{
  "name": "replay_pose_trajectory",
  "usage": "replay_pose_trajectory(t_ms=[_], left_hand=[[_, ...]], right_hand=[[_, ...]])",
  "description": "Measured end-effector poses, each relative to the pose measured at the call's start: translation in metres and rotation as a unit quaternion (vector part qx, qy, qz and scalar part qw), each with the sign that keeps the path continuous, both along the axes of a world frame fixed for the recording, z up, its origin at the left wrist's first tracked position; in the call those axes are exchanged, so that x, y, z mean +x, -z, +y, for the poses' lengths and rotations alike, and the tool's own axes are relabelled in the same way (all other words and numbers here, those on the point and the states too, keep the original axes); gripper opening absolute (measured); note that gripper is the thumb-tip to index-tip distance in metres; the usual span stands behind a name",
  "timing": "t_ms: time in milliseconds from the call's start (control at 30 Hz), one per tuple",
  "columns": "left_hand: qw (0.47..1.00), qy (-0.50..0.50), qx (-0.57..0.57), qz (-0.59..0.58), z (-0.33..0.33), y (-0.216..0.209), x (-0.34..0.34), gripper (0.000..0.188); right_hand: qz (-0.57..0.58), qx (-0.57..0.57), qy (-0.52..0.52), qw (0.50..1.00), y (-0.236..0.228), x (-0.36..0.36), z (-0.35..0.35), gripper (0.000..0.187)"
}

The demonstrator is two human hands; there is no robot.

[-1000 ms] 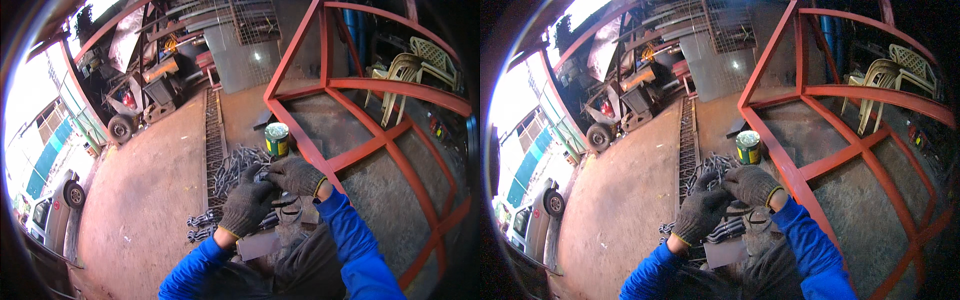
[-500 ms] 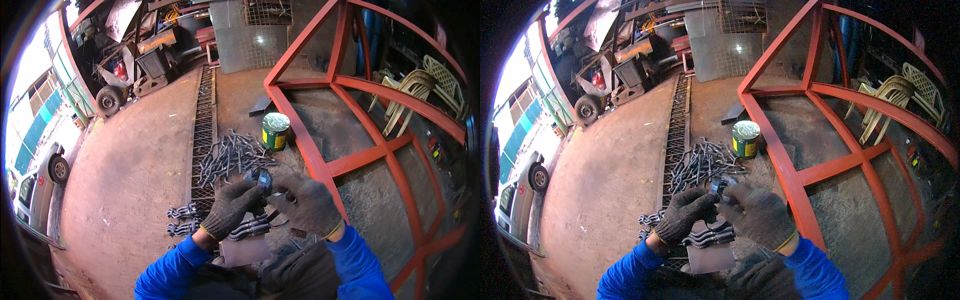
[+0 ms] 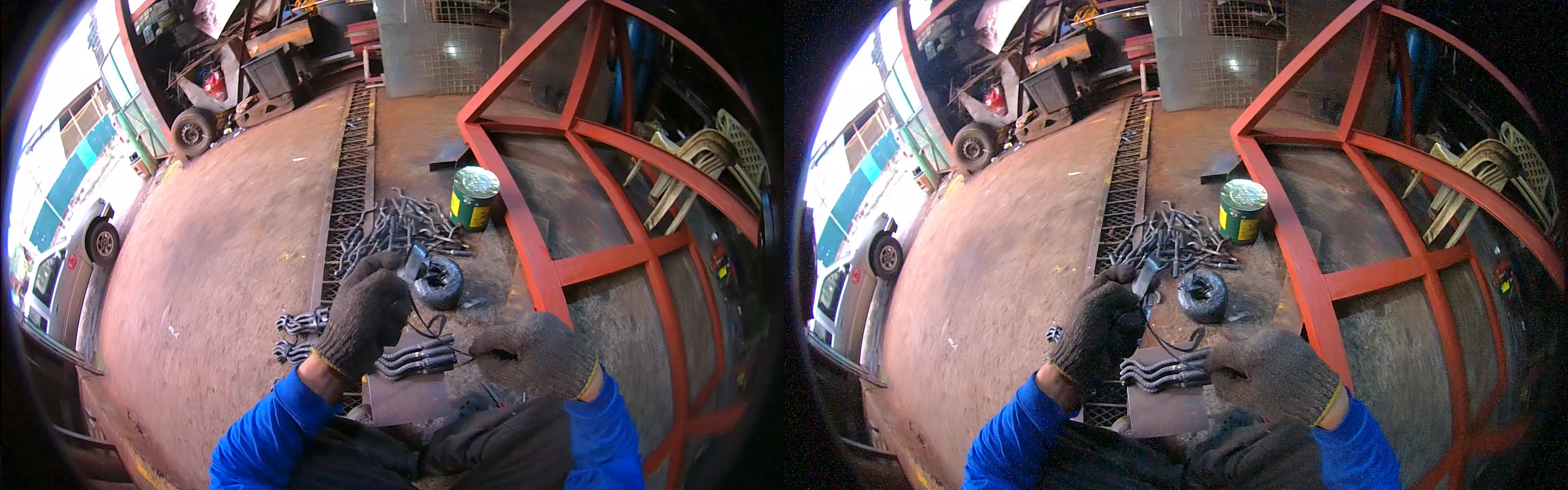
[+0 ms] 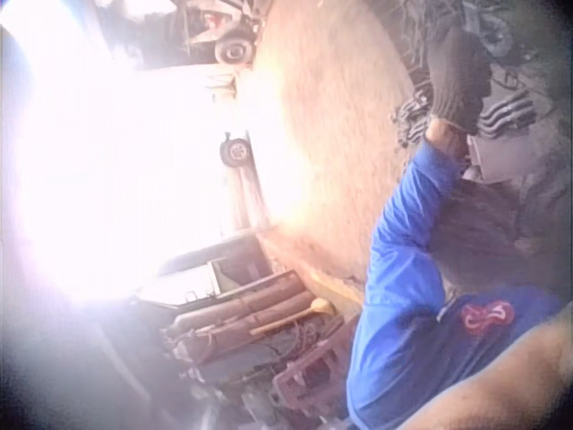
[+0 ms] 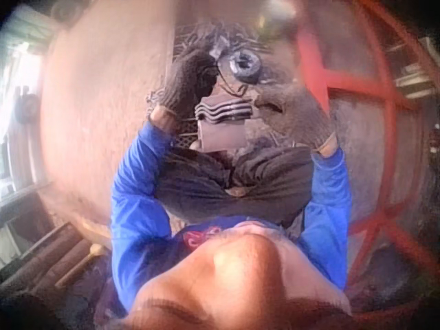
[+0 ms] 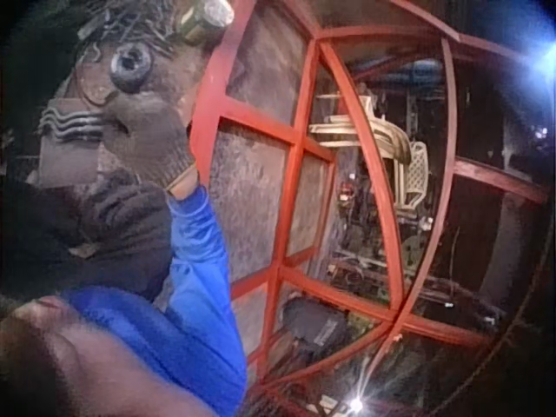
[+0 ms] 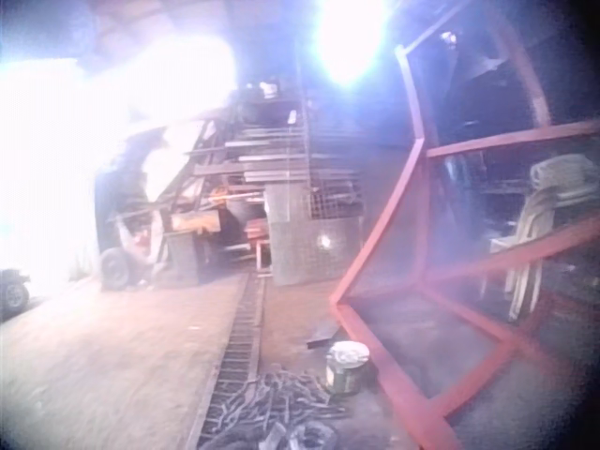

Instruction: The person sits on the floor and bundles several curved metal rods together using a black strap. They wrap the strap around the rods, pull it tight, and secure it to hold the bundle in place.

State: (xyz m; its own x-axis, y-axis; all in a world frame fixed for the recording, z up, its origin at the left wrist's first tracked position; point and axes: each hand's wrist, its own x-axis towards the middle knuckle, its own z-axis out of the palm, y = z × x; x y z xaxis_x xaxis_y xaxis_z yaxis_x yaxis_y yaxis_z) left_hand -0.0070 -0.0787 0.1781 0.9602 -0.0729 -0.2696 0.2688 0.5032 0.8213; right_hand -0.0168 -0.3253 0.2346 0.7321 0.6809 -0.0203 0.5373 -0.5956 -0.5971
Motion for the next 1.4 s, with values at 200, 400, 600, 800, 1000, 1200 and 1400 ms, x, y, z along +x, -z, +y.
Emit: replay_pose_trajectory(t_ms=[200, 400, 600, 800, 1000, 1200, 1400], left_hand=[[0.961, 0.125, 0.216, -0.122, 0.007, 0.013, 0.003, 0.02], [0.889, 0.228, 0.372, -0.139, 0.006, -0.008, -0.006, 0.017], [0.9, 0.217, 0.35, -0.143, 0.003, -0.011, -0.005, 0.016], [0.98, 0.179, 0.054, 0.075, -0.01, -0.012, -0.009, 0.026], [0.967, 0.187, 0.174, -0.017, -0.011, -0.006, -0.007, 0.028], [0.93, 0.159, 0.304, -0.129, -0.019, -0.006, -0.013, 0.027], [0.891, 0.107, 0.393, -0.199, -0.024, -0.005, -0.02, 0.028]], right_hand=[[0.111, 0.135, 0.016, 0.984, -0.004, 0.005, -0.011, 0.016], [0.267, 0.288, -0.008, 0.92, 0.001, 0.01, -0.022, 0.015], [0.421, 0.349, -0.096, 0.832, 0.018, 0.008, -0.015, 0.017], [0.476, 0.339, -0.122, 0.802, 0.028, 0.004, -0.012, 0.018], [0.433, 0.353, -0.062, 0.827, 0.016, 0.0, -0.005, 0.024], [0.292, 0.393, 0.122, 0.864, 0.015, 0.004, 0.006, 0.024], [0.252, 0.424, 0.209, 0.844, 0.046, 0.016, -0.003, 0.027]])
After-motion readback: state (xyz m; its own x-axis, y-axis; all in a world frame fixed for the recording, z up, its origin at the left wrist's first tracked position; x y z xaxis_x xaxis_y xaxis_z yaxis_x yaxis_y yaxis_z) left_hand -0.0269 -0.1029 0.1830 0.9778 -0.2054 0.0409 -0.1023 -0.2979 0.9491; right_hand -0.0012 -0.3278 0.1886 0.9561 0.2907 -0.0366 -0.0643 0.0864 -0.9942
